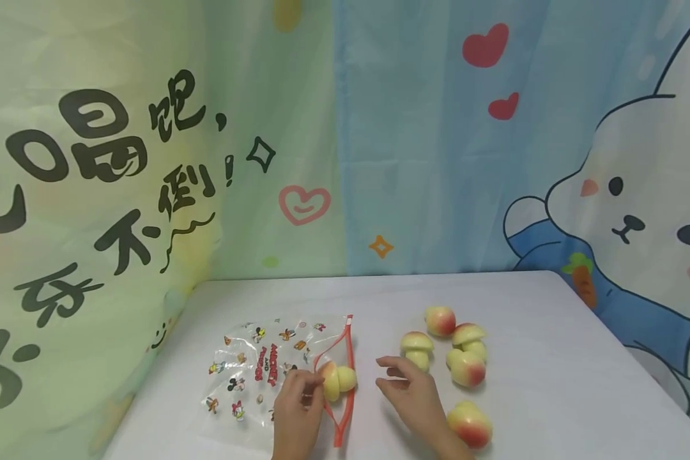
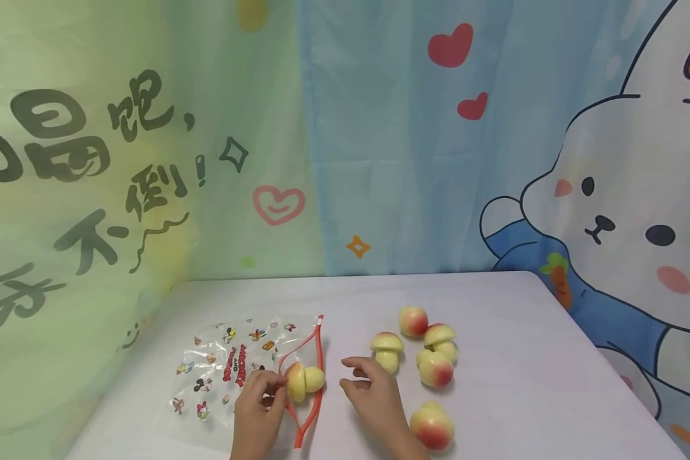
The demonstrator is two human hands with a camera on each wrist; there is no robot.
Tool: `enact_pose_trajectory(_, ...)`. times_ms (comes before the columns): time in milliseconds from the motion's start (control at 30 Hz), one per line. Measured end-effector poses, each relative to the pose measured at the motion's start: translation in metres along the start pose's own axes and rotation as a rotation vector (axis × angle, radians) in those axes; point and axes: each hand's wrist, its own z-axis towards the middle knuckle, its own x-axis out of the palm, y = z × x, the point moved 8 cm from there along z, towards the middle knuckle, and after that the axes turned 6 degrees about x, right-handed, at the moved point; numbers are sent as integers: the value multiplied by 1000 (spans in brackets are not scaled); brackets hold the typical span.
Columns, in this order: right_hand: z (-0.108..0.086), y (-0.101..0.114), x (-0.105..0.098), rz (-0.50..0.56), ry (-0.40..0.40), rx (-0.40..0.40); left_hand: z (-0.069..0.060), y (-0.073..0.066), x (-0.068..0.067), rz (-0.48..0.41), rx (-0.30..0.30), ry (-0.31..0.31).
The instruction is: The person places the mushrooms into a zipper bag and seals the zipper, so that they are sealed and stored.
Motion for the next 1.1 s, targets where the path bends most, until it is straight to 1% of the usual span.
enact_pose_trajectory(100, -6, 15, -21, -156, -30, -153, 1, -3, -3, 16, 38, -21)
enact_pose_trajectory(167, -11, 23, -38, -288, -69, -235, 2, -4, -5, 21, 46, -28)
enact_pose_trajectory(200, -13, 25, -47, -357, -93, -258, 2, -4, -5, 20, 46, -31)
enact_pose_trajectory(233, -16, 26, -56, -412, -114, -258, 3, -5, -6, 18, 47, -34)
enact_pose_trajectory(267, -19, 25, -66, -453, -125, -229, 3, -6, -6, 17, 55, -36)
enact_pose_trajectory(300, -21, 21, -76, -486, -128, -178, 4, -7, -6, 11, 63, -38)
enact_pose_trajectory(367, -25, 8, -95, -554, -104, -13, 5, -11, -7, 1, 98, -47)
enact_pose_trajectory(467, -34, -22, -116, -648, -1, 294, 6, -15, -8, -6, 152, -61)
enact_pose_trajectory(500, -38, -33, -121, -670, 40, 379, 6, -16, -7, -7, 160, -63)
enact_pose_trajectory(533, -41, -40, -123, -692, 71, 420, 6, -16, -7, -3, 162, -63)
enact_pose_trajectory(567, -44, -47, -125, -685, 93, 451, 7, -15, -7, 0, 152, -61)
enact_pose_trajectory(600, -48, -54, -125, -652, 111, 484, 7, -14, -7, 2, 132, -57)
enact_pose_trajectory(667, -53, -63, -122, -568, 115, 495, 6, -11, -7, 9, 91, -50)
enact_pose_trajectory(733, -58, -68, -116, -469, 97, 479, 5, -7, -7, 15, 41, -41)
enact_pose_trajectory(800, -63, -71, -111, -375, 73, 484, 3, -5, -7, 18, 10, -36)
enact_pose_trajectory(900, -67, -66, -106, -306, 17, 398, 2, -4, -7, 20, -14, -28)
enact_pose_trajectory(967, -68, -60, -103, -285, -16, 337, 2, -4, -6, 20, -22, -26)
enact_pose_trajectory(1100, -70, -49, -96, -255, -30, 232, 2, -3, -4, 24, -64, -10)
